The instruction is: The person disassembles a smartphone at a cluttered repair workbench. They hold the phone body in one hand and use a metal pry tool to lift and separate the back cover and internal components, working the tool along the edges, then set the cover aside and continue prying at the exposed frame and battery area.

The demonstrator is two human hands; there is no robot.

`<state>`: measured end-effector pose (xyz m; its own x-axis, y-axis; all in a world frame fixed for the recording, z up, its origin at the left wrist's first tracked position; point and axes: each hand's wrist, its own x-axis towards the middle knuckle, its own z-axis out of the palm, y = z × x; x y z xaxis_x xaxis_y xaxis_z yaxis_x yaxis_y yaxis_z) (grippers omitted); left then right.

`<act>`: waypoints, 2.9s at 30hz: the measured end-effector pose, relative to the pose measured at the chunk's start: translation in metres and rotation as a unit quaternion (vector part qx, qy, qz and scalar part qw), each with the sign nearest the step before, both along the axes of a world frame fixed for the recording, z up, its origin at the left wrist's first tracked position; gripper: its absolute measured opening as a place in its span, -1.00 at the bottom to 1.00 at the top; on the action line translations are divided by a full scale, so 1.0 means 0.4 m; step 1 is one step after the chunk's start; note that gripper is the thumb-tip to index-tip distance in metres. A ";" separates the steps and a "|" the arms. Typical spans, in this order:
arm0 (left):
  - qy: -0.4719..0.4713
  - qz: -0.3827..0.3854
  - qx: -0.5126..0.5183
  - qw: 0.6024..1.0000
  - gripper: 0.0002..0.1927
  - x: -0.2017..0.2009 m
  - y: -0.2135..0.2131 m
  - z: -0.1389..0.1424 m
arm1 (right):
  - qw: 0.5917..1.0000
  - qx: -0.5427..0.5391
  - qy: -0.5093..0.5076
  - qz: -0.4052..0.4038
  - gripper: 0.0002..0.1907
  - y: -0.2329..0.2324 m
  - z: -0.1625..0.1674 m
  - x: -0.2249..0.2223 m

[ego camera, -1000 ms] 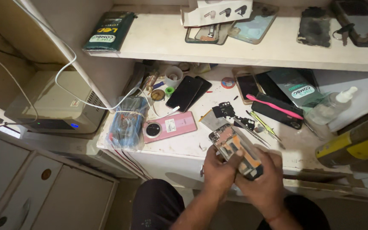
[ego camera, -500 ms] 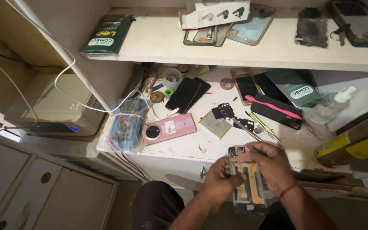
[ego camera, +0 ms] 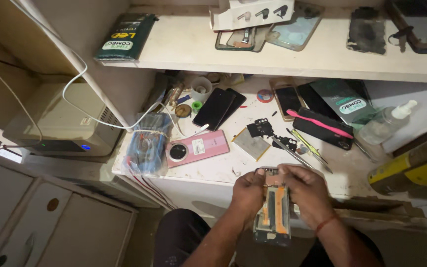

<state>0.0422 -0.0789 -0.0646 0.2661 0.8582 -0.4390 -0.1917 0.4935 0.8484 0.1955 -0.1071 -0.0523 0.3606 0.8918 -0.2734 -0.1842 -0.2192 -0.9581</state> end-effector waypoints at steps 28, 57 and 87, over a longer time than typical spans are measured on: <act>0.061 -0.206 0.119 0.969 -0.54 -0.076 0.086 0.063 | 0.873 0.180 -0.447 -0.074 -0.86 0.037 0.050 0.128; -0.127 -0.090 0.166 0.974 -0.44 -0.051 0.007 -0.011 | 0.662 0.027 -0.675 0.324 -0.63 0.262 0.243 -0.104; -0.182 -0.031 -0.046 0.982 -0.51 -0.080 0.012 0.072 | 0.724 0.150 -0.668 0.079 -0.78 0.022 0.157 0.064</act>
